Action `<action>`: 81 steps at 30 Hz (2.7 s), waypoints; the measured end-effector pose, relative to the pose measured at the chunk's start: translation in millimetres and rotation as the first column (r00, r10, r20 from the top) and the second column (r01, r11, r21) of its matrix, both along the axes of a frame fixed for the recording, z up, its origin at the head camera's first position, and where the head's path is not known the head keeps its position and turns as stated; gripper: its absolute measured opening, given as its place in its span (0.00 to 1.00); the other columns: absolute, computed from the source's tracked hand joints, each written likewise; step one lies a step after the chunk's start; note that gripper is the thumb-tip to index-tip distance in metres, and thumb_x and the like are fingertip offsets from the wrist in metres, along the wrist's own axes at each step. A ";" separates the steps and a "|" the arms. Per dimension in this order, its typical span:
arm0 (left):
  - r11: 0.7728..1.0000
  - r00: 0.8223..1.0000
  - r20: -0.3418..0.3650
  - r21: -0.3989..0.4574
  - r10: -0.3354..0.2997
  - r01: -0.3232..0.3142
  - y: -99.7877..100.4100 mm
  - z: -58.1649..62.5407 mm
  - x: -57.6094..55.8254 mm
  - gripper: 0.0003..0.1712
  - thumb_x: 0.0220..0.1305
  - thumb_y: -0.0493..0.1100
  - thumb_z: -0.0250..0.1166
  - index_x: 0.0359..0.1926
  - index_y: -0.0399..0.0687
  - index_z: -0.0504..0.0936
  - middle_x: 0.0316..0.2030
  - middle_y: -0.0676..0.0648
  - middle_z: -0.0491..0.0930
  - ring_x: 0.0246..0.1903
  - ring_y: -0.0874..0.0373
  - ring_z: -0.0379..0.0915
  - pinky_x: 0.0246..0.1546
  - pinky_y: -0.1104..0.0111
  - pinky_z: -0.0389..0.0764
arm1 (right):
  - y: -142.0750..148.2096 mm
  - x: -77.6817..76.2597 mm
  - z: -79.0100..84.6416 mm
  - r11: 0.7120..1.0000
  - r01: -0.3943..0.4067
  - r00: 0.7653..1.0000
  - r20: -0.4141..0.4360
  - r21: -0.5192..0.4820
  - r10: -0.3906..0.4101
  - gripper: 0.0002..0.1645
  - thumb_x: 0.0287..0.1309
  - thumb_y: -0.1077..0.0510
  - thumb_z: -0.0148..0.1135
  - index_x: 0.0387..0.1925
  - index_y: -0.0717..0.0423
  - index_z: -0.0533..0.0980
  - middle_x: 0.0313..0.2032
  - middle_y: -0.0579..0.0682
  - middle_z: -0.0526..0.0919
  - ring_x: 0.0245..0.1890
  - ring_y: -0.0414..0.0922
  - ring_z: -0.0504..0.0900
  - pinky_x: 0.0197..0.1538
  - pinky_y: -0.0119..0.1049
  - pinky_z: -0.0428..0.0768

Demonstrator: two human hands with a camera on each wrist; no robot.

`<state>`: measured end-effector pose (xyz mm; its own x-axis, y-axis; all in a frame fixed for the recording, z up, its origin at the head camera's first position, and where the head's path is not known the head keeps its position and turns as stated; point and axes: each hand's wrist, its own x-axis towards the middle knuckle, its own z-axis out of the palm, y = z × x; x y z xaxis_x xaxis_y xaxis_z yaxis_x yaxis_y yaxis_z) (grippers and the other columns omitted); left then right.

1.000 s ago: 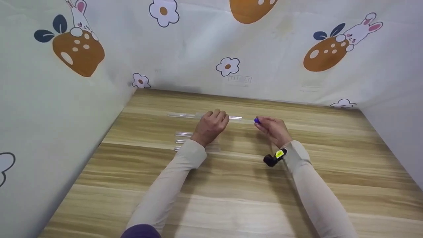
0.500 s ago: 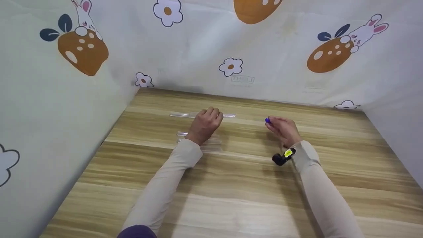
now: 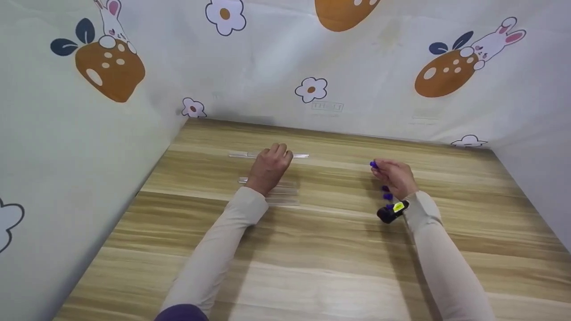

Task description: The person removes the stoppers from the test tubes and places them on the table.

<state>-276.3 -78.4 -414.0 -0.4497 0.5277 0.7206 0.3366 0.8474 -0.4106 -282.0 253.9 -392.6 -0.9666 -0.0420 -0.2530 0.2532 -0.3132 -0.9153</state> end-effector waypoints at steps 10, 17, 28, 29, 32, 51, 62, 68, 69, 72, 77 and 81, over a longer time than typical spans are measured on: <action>0.998 0.997 0.046 -0.007 0.061 -0.061 -6.9 -2.1 -2.3 0.06 0.57 0.30 0.62 0.29 0.43 0.82 0.28 0.46 0.78 0.27 0.56 0.76 0.23 0.68 0.79 | 19.5 0.2 -3.2 0.989 0.010 1.000 0.018 0.148 -0.013 0.16 0.64 0.66 0.53 0.24 0.51 0.82 0.23 0.44 0.85 0.24 0.35 0.83 0.37 0.27 0.82; 0.999 0.996 0.069 -0.010 0.052 -0.052 -8.5 -5.2 -5.1 0.07 0.56 0.30 0.61 0.28 0.43 0.82 0.27 0.45 0.78 0.28 0.54 0.77 0.23 0.66 0.80 | 31.3 -0.5 -9.3 0.975 0.019 0.999 0.034 0.219 -0.027 0.16 0.64 0.63 0.55 0.23 0.47 0.82 0.21 0.42 0.83 0.26 0.34 0.82 0.37 0.27 0.81; 0.999 0.980 0.193 -0.009 0.045 -0.044 -7.6 -4.6 -3.8 0.07 0.56 0.29 0.62 0.27 0.43 0.83 0.27 0.45 0.78 0.28 0.54 0.78 0.24 0.65 0.80 | 37.8 0.3 -13.6 0.978 0.050 0.994 0.090 0.203 -0.069 0.15 0.62 0.65 0.56 0.22 0.51 0.82 0.21 0.44 0.82 0.23 0.37 0.79 0.32 0.28 0.79; 0.999 0.977 0.209 -0.006 0.046 -0.046 -7.6 -4.4 -3.3 0.07 0.56 0.29 0.63 0.27 0.43 0.83 0.27 0.45 0.78 0.28 0.54 0.78 0.25 0.64 0.80 | 38.4 0.0 -15.0 0.975 0.049 0.993 0.092 0.217 -0.070 0.14 0.62 0.65 0.56 0.23 0.52 0.82 0.21 0.44 0.82 0.23 0.37 0.79 0.32 0.28 0.80; 0.998 0.964 0.259 -0.007 0.058 -0.058 -7.7 -4.0 -2.3 0.06 0.57 0.30 0.63 0.28 0.43 0.84 0.28 0.45 0.79 0.30 0.54 0.79 0.27 0.63 0.81 | 40.8 -1.9 -19.8 0.962 0.040 0.994 0.085 0.270 -0.065 0.12 0.63 0.64 0.56 0.27 0.53 0.81 0.21 0.43 0.82 0.22 0.36 0.80 0.30 0.27 0.80; 0.996 0.851 0.525 0.072 0.009 -0.055 -8.4 -10.1 -8.0 0.08 0.63 0.32 0.58 0.30 0.36 0.83 0.29 0.40 0.82 0.28 0.48 0.81 0.25 0.58 0.82 | 41.1 -6.4 -31.7 0.856 0.002 0.999 0.041 0.517 -0.027 0.06 0.60 0.62 0.60 0.31 0.53 0.82 0.21 0.38 0.83 0.23 0.35 0.80 0.30 0.26 0.78; 0.995 0.765 0.644 0.065 0.018 -0.077 -8.7 -6.0 -10.3 0.09 0.64 0.31 0.57 0.31 0.36 0.84 0.31 0.38 0.83 0.29 0.46 0.82 0.28 0.56 0.82 | 39.9 -3.1 -29.5 0.844 -0.018 0.999 0.036 0.536 -0.002 0.04 0.59 0.62 0.61 0.33 0.55 0.82 0.22 0.38 0.84 0.24 0.34 0.81 0.32 0.26 0.79; 0.994 0.741 0.670 0.054 0.034 -0.094 -8.9 -5.2 -9.5 0.09 0.63 0.30 0.57 0.31 0.36 0.84 0.32 0.38 0.84 0.30 0.46 0.82 0.29 0.56 0.83 | 38.1 -3.8 -31.0 0.804 -0.009 1.000 0.006 0.595 0.007 0.08 0.59 0.62 0.62 0.40 0.60 0.82 0.22 0.35 0.83 0.23 0.33 0.81 0.32 0.25 0.79; 0.994 0.737 0.675 0.057 0.031 -0.095 -8.7 -5.4 -9.3 0.09 0.63 0.29 0.57 0.31 0.36 0.84 0.32 0.38 0.84 0.30 0.46 0.82 0.29 0.55 0.83 | 38.3 -3.9 -32.0 0.794 -0.006 1.000 -0.003 0.608 0.010 0.09 0.59 0.61 0.62 0.40 0.60 0.82 0.22 0.35 0.83 0.23 0.32 0.81 0.32 0.24 0.79; 0.994 0.736 0.676 0.058 0.028 -0.092 -7.2 -5.5 -8.8 0.10 0.63 0.29 0.56 0.31 0.35 0.84 0.32 0.37 0.83 0.31 0.44 0.82 0.29 0.54 0.82 | 39.6 -4.1 -34.7 0.796 -0.001 1.000 -0.011 0.605 0.009 0.08 0.58 0.61 0.62 0.39 0.60 0.82 0.21 0.34 0.83 0.24 0.32 0.82 0.33 0.24 0.79; 0.996 0.743 0.669 0.050 0.021 -0.072 -2.9 -4.6 -9.5 0.10 0.63 0.28 0.55 0.32 0.33 0.84 0.32 0.36 0.83 0.31 0.43 0.81 0.30 0.53 0.82 | 43.4 -3.0 -35.2 0.809 0.005 1.000 -0.010 0.588 0.002 0.14 0.59 0.63 0.62 0.45 0.66 0.79 0.21 0.35 0.83 0.24 0.32 0.82 0.32 0.24 0.79; 0.997 0.744 0.668 0.047 0.019 -0.067 -3.4 -4.5 -9.7 0.10 0.63 0.29 0.55 0.32 0.34 0.84 0.32 0.36 0.83 0.31 0.43 0.81 0.30 0.53 0.82 | 41.4 -2.5 -34.3 0.801 0.016 1.000 0.002 0.599 -0.022 0.18 0.59 0.63 0.61 0.49 0.69 0.77 0.21 0.35 0.83 0.24 0.32 0.81 0.32 0.24 0.79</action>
<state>-286.0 -81.8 -418.5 -0.8490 0.4601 0.2597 0.4664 0.8836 -0.0409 -284.5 295.4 -426.9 -0.9634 0.1386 -0.2293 0.2610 0.2915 -0.9203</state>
